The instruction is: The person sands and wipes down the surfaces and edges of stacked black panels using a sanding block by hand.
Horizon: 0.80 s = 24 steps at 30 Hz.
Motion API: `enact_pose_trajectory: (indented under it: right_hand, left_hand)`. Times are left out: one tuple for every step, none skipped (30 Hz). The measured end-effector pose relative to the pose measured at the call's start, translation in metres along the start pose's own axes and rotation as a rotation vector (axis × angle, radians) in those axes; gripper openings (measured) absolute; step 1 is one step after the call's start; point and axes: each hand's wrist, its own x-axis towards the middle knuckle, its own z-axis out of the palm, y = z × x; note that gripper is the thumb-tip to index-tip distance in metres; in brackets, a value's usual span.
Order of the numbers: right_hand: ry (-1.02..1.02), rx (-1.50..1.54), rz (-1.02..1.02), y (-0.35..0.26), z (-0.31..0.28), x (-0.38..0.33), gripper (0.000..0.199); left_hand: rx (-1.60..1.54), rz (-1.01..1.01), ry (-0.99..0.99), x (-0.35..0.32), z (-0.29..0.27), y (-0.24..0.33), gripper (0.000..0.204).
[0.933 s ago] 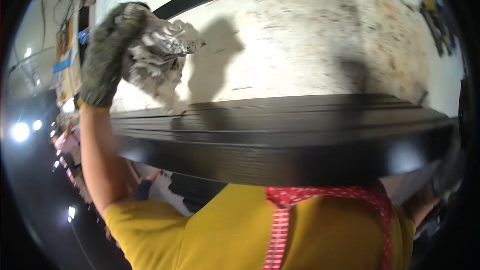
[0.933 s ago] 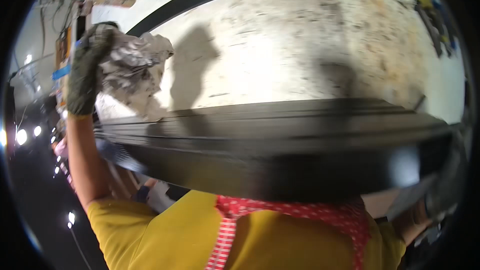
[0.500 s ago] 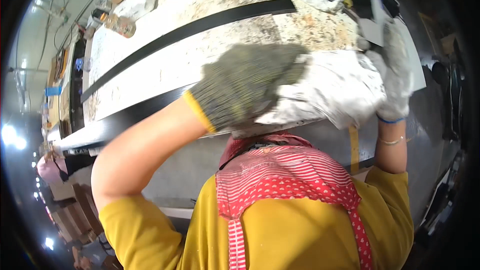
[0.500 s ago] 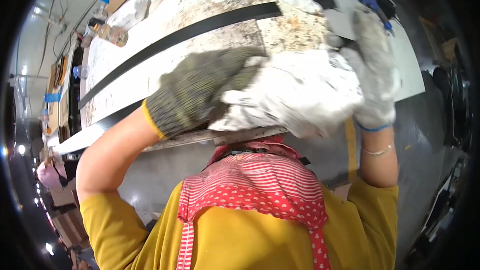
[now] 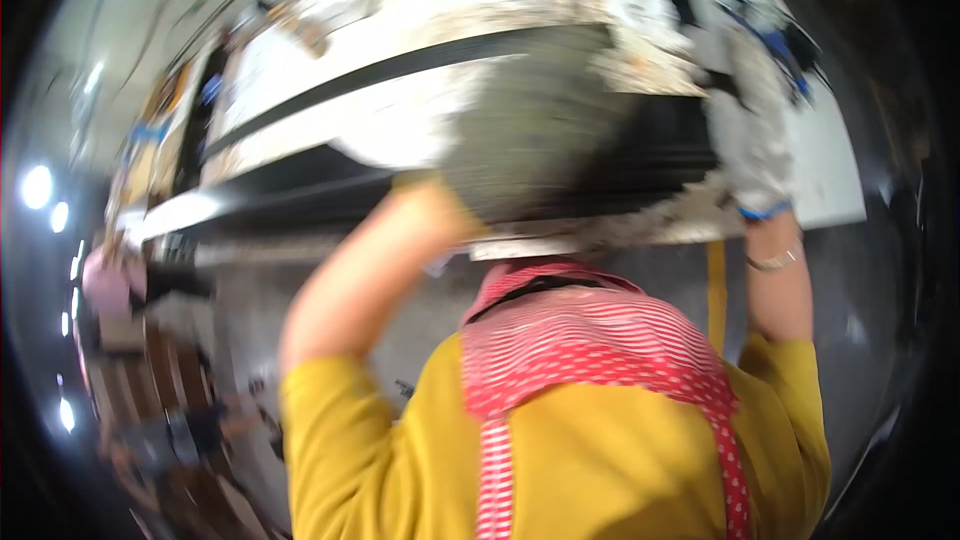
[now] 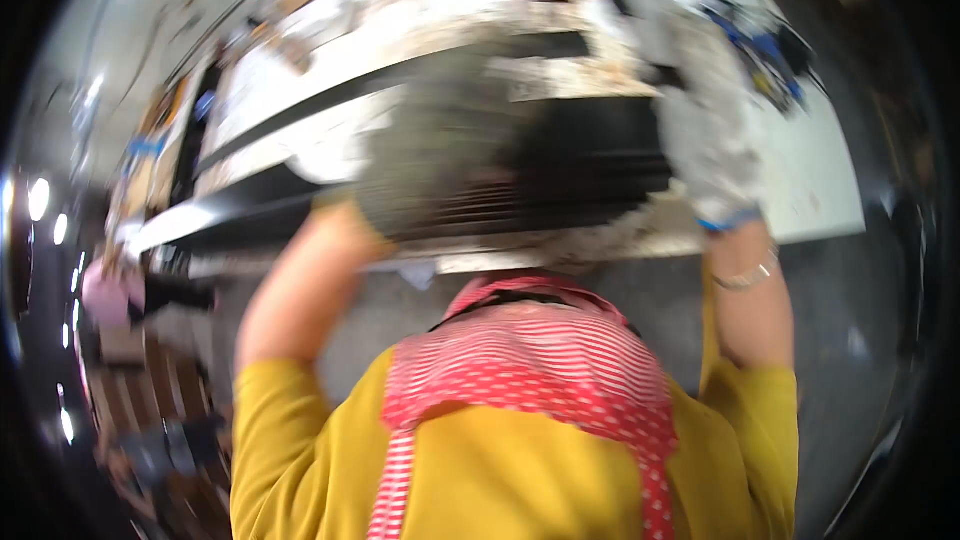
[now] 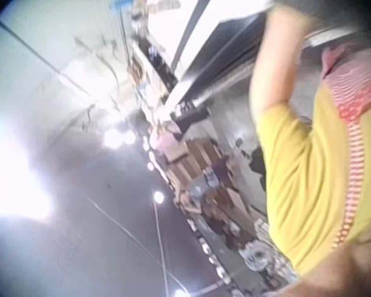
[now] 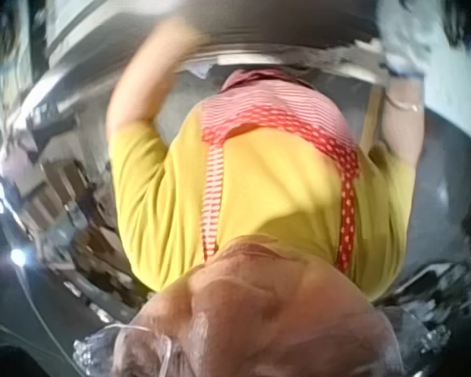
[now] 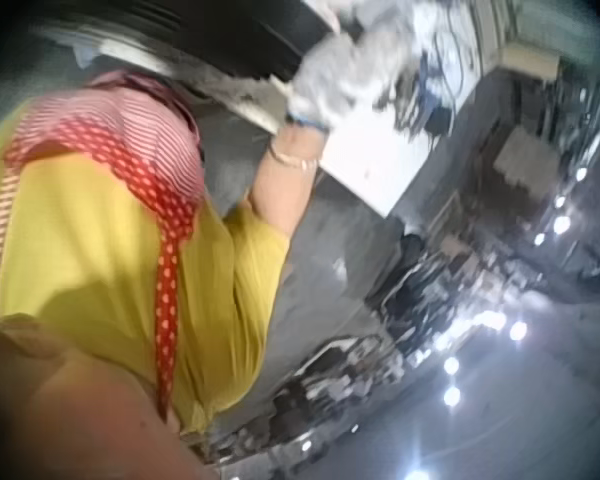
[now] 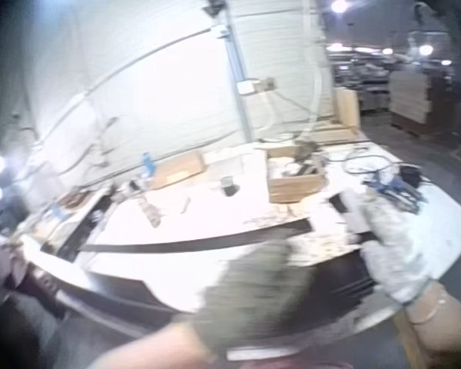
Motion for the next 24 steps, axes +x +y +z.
enact_pose_trajectory:
  right_hand:
    - [-0.024,-0.030,0.003,-0.006,-0.003,0.002,0.060]
    - [-0.043,-0.073,0.010,-0.005,-0.006,0.003,0.061]
    - [-0.027,-0.015,-0.034,0.004,-0.004,0.002,0.059]
    - [-0.009,0.025,-0.064,0.014,-0.003,0.000,0.058]
    - [-0.011,-0.013,-0.044,0.025,-0.002,-0.005,0.058]
    - [-0.009,-0.054,-0.024,0.034,-0.002,-0.008,0.059]
    - [0.000,0.003,-0.050,0.042,0.004,-0.010,0.059]
    - [-0.046,-0.071,-0.110,0.034,-0.001,-0.002,0.059]
    - [-0.069,-0.058,-0.102,0.032,-0.002,-0.001,0.059]
    - [-0.096,-0.039,-0.096,0.033,0.002,0.000,0.059]
    - [-0.097,-0.047,-0.120,0.035,0.008,0.001,0.059]
    - [-0.077,-0.056,-0.144,0.038,0.000,-0.001,0.059]
    - [-0.061,0.115,-0.131,0.048,0.004,-0.004,0.058]
    - [-0.063,0.256,-0.103,0.047,0.011,-0.001,0.055]
    - [-0.069,0.245,-0.115,0.047,0.014,0.001,0.053]
    - [-0.071,0.210,-0.112,0.049,0.015,0.001,0.052]
    - [-0.080,0.352,-0.059,0.049,0.016,0.002,0.053]
    - [-0.082,0.248,-0.080,0.045,0.015,0.004,0.055]
    - [-0.099,0.038,-0.205,0.033,0.011,0.005,0.059]
    - [-0.113,-0.171,-0.326,0.011,0.008,0.007,0.064]
    - [-0.081,-0.062,-0.410,-0.021,0.016,0.014,0.060]
    - [-0.069,0.267,-0.242,-0.037,0.036,0.017,0.056]
    - [-0.040,0.188,-0.339,-0.064,0.045,0.023,0.053]
    - [-0.012,0.109,-0.435,-0.088,0.055,0.026,0.050]
  left_hand:
    - [-0.338,-0.378,-0.124,0.036,0.022,0.026,0.035]
    - [0.131,-0.364,-0.135,0.042,0.034,0.039,0.035]
    - [0.126,-0.377,-0.065,0.033,0.040,0.038,0.036]
    - [0.106,-0.371,0.009,0.023,0.039,0.035,0.038]
    - [0.093,-0.424,-0.093,0.011,0.027,0.027,0.038]
    - [0.144,-0.532,-0.210,0.000,0.003,0.020,0.037]
    - [0.217,-0.586,-0.229,-0.022,-0.013,0.009,0.037]
    - [0.292,-0.648,-0.250,-0.046,-0.033,-0.003,0.037]
    - [0.373,-0.652,-0.387,-0.070,-0.053,-0.018,0.034]
    - [0.454,-0.661,-0.527,-0.099,-0.071,-0.037,0.032]
    - [0.512,-0.688,-0.433,-0.143,-0.089,-0.055,0.030]
    - [0.583,-0.695,-0.328,-0.164,-0.110,-0.060,0.028]
    - [0.516,-0.955,-0.330,-0.159,-0.122,-0.064,0.027]
    - [0.445,-1.221,-0.327,-0.158,-0.136,-0.065,0.026]
    - [0.601,-0.921,-0.457,-0.183,-0.131,-0.075,0.028]
    - [0.503,-1.113,-0.460,-0.162,-0.128,-0.073,0.030]
    - [0.490,-1.042,-0.400,-0.166,-0.122,-0.073,0.032]
    - [0.478,-0.968,-0.341,-0.171,-0.117,-0.074,0.033]
    - [0.432,-1.036,-0.335,-0.153,-0.117,-0.068,0.035]
    - [0.387,-1.103,-0.330,-0.136,-0.119,-0.060,0.037]
    - [0.360,-1.049,-0.275,-0.140,-0.117,-0.059,0.039]
    - [0.329,-0.988,-0.216,-0.146,-0.116,-0.058,0.041]
    - [0.265,-0.902,-0.100,-0.153,-0.116,-0.057,0.041]
    - [0.202,-0.813,0.012,-0.161,-0.116,-0.056,0.041]
